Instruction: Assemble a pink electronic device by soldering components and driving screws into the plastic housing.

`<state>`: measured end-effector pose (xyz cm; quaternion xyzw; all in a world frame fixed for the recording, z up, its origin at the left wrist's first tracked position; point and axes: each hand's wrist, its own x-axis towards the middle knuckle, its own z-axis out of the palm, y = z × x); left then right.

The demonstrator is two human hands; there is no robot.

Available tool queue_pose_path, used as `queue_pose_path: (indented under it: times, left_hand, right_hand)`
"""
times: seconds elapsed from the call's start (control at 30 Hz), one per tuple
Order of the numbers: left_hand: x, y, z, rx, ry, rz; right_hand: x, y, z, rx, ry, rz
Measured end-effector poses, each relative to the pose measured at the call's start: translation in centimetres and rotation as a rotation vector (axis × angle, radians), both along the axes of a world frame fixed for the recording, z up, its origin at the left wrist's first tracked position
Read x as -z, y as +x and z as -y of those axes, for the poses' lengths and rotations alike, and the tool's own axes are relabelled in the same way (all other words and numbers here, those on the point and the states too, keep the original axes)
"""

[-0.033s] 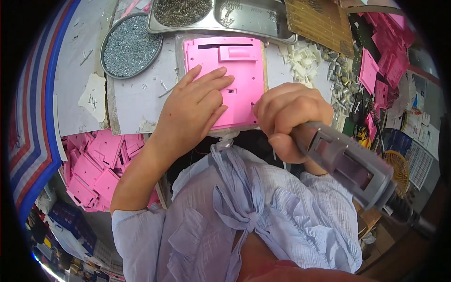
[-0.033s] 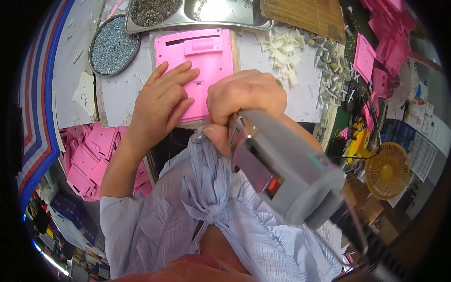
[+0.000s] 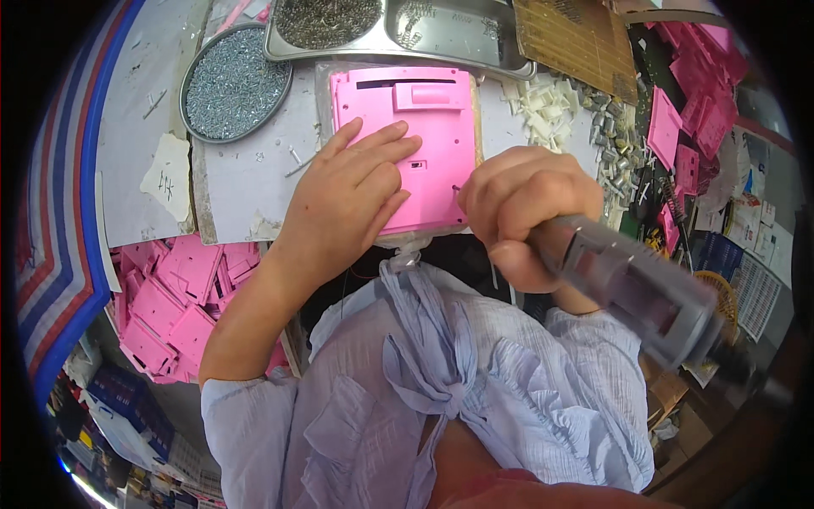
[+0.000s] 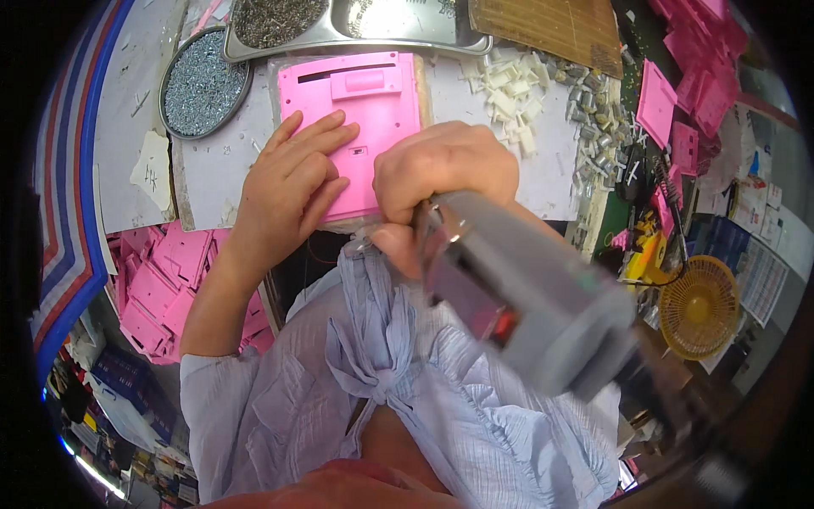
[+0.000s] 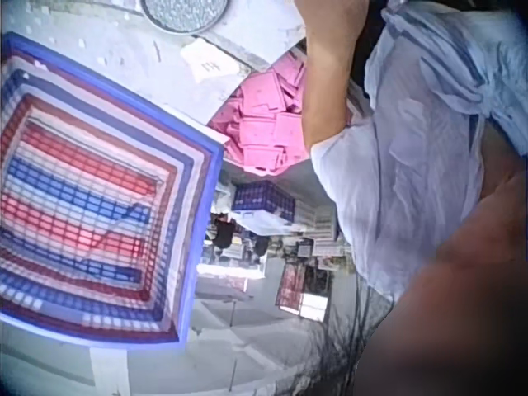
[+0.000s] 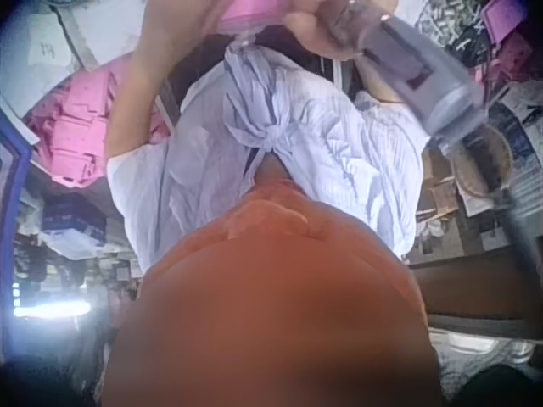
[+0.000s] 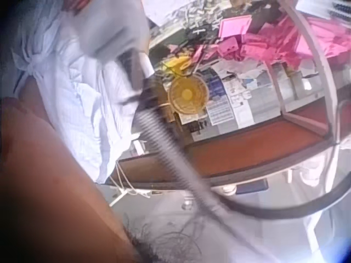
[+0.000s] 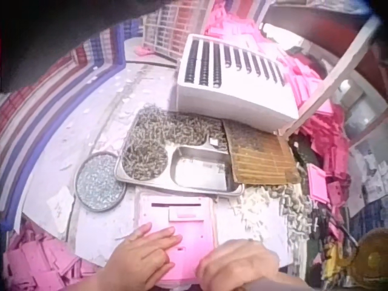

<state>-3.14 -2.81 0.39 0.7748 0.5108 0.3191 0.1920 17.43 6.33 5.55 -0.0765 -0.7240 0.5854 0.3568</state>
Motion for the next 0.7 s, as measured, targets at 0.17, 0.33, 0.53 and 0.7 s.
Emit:
queue_pose_path:
  times: [0.17, 0.33, 0.53, 0.7]
  left_hand:
    - [-0.1, -0.1, -0.3, 0.004, -0.033, 0.048]
    - [0.0, 0.0, -0.2, 0.009, -0.039, 0.052]
    - [-0.1, -0.1, -0.3, 0.005, -0.057, 0.060]
    - [-0.2, -0.2, -0.5, 0.016, -0.090, 0.090]
  right_hand:
    - [-1.1, -0.1, -3.1, 0.082, -0.084, -0.084]
    - [0.7, -0.8, -3.2, 0.077, -0.018, -0.066]
    - [-2.0, -1.6, -6.7, 0.024, -0.068, -0.140]
    - [0.9, -3.3, -10.2, -0.013, -0.104, -0.075]
